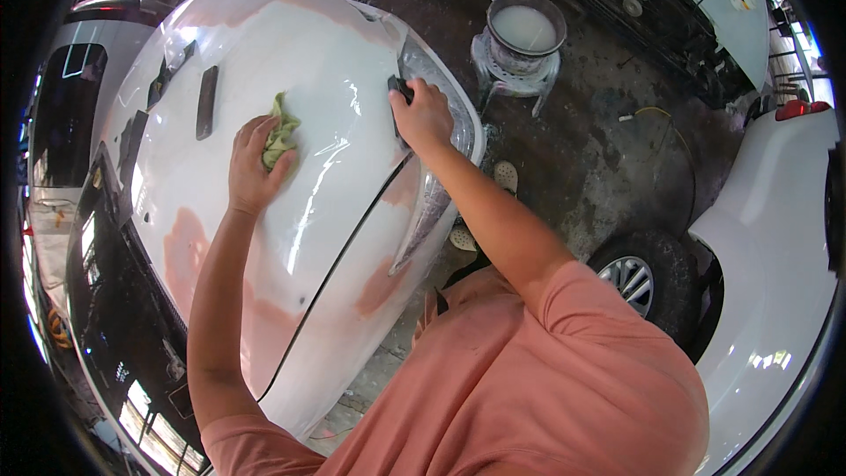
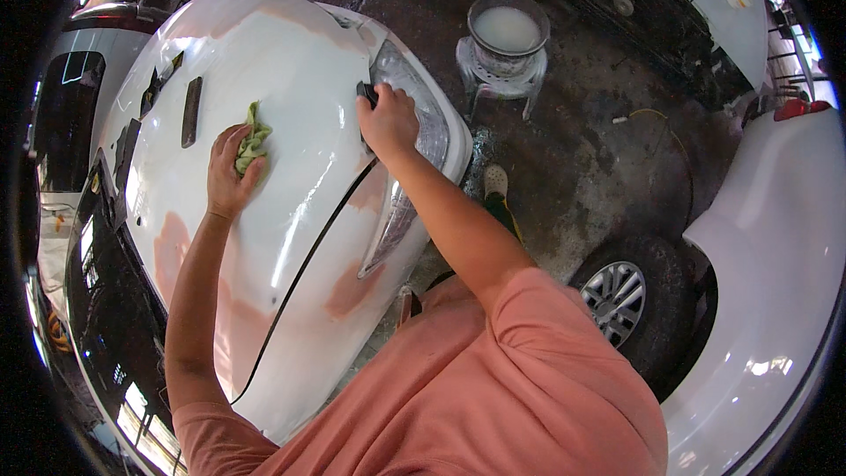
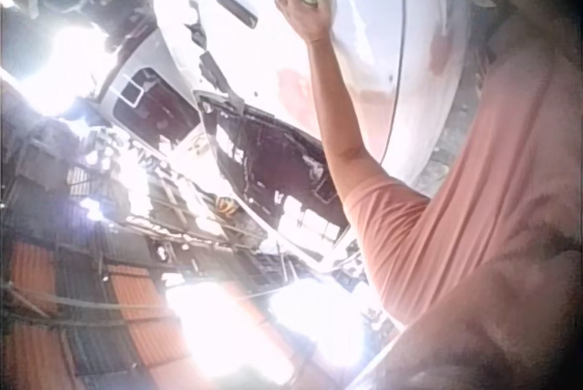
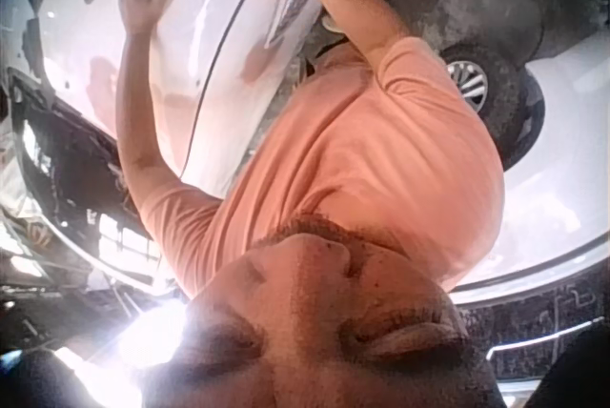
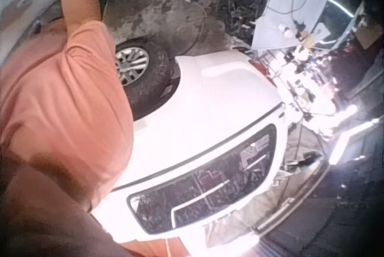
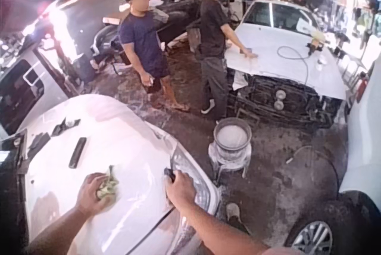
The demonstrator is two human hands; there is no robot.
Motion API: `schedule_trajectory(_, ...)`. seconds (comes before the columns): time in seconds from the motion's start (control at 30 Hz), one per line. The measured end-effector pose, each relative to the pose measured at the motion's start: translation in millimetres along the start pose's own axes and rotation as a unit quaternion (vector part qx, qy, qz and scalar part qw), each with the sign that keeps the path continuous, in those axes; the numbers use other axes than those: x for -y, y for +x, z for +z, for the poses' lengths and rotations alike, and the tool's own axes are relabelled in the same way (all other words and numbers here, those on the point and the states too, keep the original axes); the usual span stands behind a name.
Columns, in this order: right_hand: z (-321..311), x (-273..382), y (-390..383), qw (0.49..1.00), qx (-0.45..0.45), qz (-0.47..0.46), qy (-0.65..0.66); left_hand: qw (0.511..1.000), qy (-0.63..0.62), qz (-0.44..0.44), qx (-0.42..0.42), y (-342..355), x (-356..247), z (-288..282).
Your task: The person sands the hood of a white car using a sanding block, wipes the surface with a cloth, and dips the block into a bucket of liquid.
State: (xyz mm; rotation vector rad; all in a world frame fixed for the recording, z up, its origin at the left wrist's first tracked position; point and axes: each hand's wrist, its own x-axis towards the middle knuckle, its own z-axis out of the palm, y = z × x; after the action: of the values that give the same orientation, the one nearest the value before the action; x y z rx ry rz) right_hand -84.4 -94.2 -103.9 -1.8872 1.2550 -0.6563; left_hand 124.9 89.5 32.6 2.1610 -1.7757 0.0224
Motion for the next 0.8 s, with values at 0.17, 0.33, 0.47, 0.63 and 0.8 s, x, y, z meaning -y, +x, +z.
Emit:
schedule_trajectory(0.17,-24.0,-5.3,-76.8,0.999,0.034,-0.030,0.023,1.000,-0.001,-0.022,0.004,-10.1,3.2,0.9)
schedule_trajectory(0.33,-24.9,-0.1,-63.4,0.997,0.058,-0.016,0.046,1.000,-0.002,-0.019,-0.002,-10.4,2.4,-0.1)
schedule_trajectory(0.47,-1.9,7.0,15.1,0.998,0.039,0.047,0.011,1.000,0.003,-0.012,0.003,-2.9,-2.4,-1.0)
schedule_trajectory(0.63,-32.1,-10.6,-90.1,0.997,0.053,-0.042,0.044,1.000,0.000,-0.013,-0.005,-11.7,3.7,0.7)
schedule_trajectory(0.8,-17.7,-5.8,-47.7,0.999,0.028,-0.028,0.029,1.000,-0.002,-0.013,-0.001,-9.3,4.2,0.3)
